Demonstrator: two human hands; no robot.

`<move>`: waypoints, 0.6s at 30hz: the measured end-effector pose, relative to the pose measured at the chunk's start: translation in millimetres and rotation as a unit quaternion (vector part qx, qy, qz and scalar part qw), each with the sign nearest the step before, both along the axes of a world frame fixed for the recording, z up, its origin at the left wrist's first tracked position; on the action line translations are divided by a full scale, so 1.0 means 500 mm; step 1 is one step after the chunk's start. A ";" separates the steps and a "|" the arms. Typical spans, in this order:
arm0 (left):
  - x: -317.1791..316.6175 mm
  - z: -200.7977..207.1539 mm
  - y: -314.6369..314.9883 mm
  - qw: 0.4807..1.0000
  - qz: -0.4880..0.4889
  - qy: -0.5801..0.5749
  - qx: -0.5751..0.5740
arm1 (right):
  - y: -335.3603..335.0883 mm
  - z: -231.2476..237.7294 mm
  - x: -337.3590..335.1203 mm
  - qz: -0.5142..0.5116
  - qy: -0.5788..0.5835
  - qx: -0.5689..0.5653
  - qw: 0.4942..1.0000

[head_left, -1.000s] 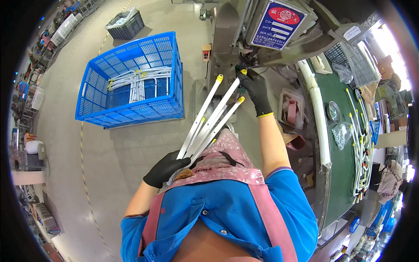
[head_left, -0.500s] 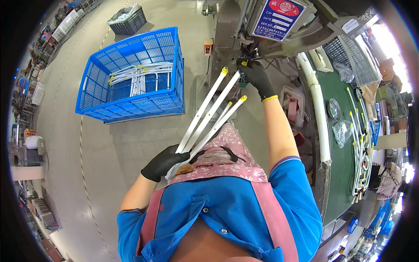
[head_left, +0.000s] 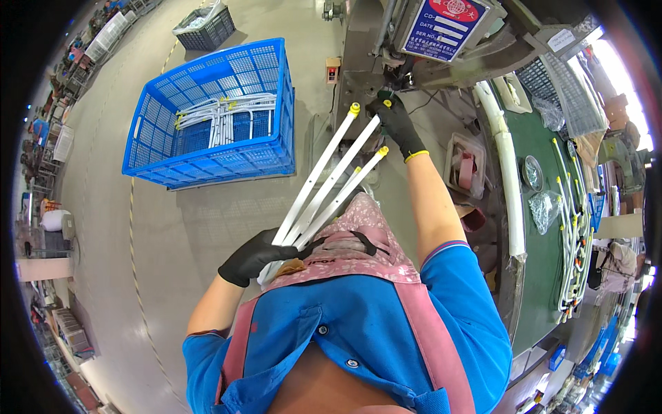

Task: The person repeatedly picks up white plastic hangers from a blue crate, inserts them into a machine to attach yellow plastic caps, and places the finished hangers back into the crate. The process is repeated continuously.

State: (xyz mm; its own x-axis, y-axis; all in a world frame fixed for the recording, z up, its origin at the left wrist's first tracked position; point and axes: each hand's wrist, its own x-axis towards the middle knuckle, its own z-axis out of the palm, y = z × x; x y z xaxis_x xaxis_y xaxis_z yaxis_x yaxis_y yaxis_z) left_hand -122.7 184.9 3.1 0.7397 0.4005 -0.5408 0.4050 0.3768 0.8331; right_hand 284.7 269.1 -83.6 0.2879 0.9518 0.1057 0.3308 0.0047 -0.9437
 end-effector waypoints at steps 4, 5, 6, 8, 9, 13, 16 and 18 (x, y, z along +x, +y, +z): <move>0.005 -0.023 0.000 1.000 -0.006 0.001 0.004 | -0.011 0.006 -0.016 -0.003 0.024 -0.068 0.997; 0.004 -0.027 0.000 1.000 -0.008 0.006 0.006 | -0.017 0.009 -0.022 -0.008 0.017 -0.025 1.000; 0.001 -0.030 0.001 1.000 -0.009 -0.001 0.012 | -0.025 0.012 -0.028 -0.033 0.013 -0.008 0.999; -0.004 -0.035 0.007 1.000 -0.019 0.005 -0.005 | -0.054 0.015 -0.030 -0.015 -0.021 0.038 0.999; -0.005 -0.039 0.011 1.000 -0.025 0.015 -0.009 | -0.073 0.012 -0.031 -0.033 0.027 0.008 0.999; -0.004 -0.062 0.011 0.999 -0.021 -0.009 -0.023 | -0.143 -0.030 -0.029 -0.006 0.081 -0.032 0.996; -0.005 -0.077 0.013 0.999 -0.034 -0.006 -0.006 | -0.154 -0.065 -0.022 -0.015 0.144 -0.053 0.988; -0.004 -0.080 0.014 1.000 -0.025 -0.012 -0.002 | -0.149 -0.076 -0.021 -0.030 0.172 -0.042 0.984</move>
State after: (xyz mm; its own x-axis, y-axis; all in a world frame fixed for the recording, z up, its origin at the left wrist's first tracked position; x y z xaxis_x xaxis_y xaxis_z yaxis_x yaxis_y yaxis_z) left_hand -125.0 191.8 -37.0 0.7713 0.3606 -0.5245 0.4032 0.3608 0.8410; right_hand 274.4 194.8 -121.6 0.3497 0.9329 -0.0860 -0.0119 -0.0873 -0.9961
